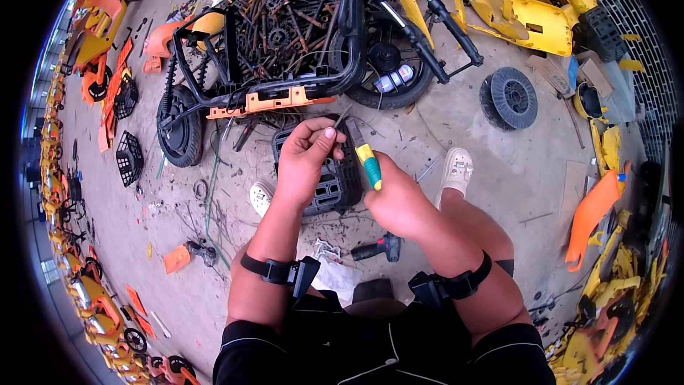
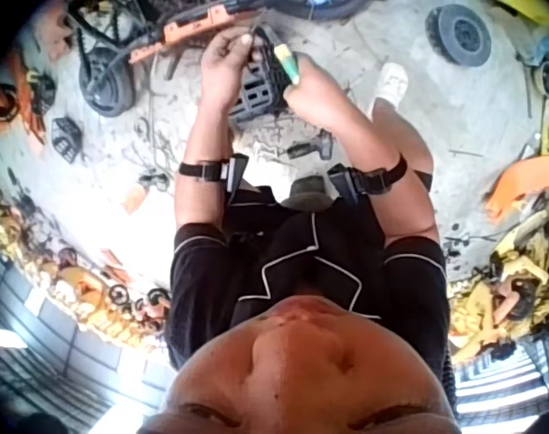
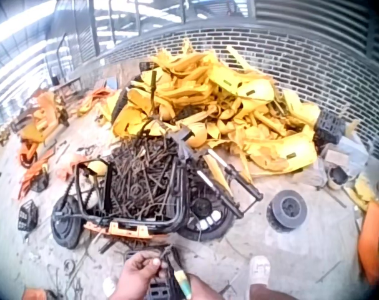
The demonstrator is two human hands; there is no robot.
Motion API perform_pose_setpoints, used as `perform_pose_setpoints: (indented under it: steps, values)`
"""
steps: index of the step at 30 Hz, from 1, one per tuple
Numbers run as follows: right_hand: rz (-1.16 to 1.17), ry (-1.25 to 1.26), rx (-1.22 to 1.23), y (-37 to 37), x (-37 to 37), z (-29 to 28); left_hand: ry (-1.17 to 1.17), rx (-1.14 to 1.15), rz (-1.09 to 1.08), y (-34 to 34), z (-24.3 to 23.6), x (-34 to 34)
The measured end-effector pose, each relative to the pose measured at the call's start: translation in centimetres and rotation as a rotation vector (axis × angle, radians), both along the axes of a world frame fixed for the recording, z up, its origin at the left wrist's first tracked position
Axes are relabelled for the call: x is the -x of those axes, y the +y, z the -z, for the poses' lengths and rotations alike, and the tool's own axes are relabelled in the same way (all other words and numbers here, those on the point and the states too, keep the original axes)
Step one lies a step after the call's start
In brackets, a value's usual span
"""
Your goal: The person uses a pair of pliers to manipulate and trim wires on a disassembled motorcycle component on the floor.
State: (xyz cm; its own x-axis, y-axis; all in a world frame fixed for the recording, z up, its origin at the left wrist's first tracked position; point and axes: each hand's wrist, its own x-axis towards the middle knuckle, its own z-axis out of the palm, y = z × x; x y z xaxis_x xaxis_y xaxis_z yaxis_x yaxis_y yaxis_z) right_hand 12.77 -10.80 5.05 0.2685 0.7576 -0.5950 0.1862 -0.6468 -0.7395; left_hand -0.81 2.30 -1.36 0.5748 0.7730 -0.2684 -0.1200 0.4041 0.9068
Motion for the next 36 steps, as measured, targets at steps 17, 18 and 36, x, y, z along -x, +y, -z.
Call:
perform_pose_setpoints:
  steps: [17,18,36]
  values:
    - [-0.148,-0.102,-0.095,-0.3,0.6,0.7,0.117,-0.057,0.176,0.5,-0.6,1.8]
    - [-0.157,-0.105,-0.108,-0.3,0.6,0.8,0.112,-0.045,0.182,0.6,-0.6,2.0]
    - [-0.135,0.433,-0.242,0.4,1.9,1.7,-0.228,0.293,0.317,1.4,-3.0,4.1]
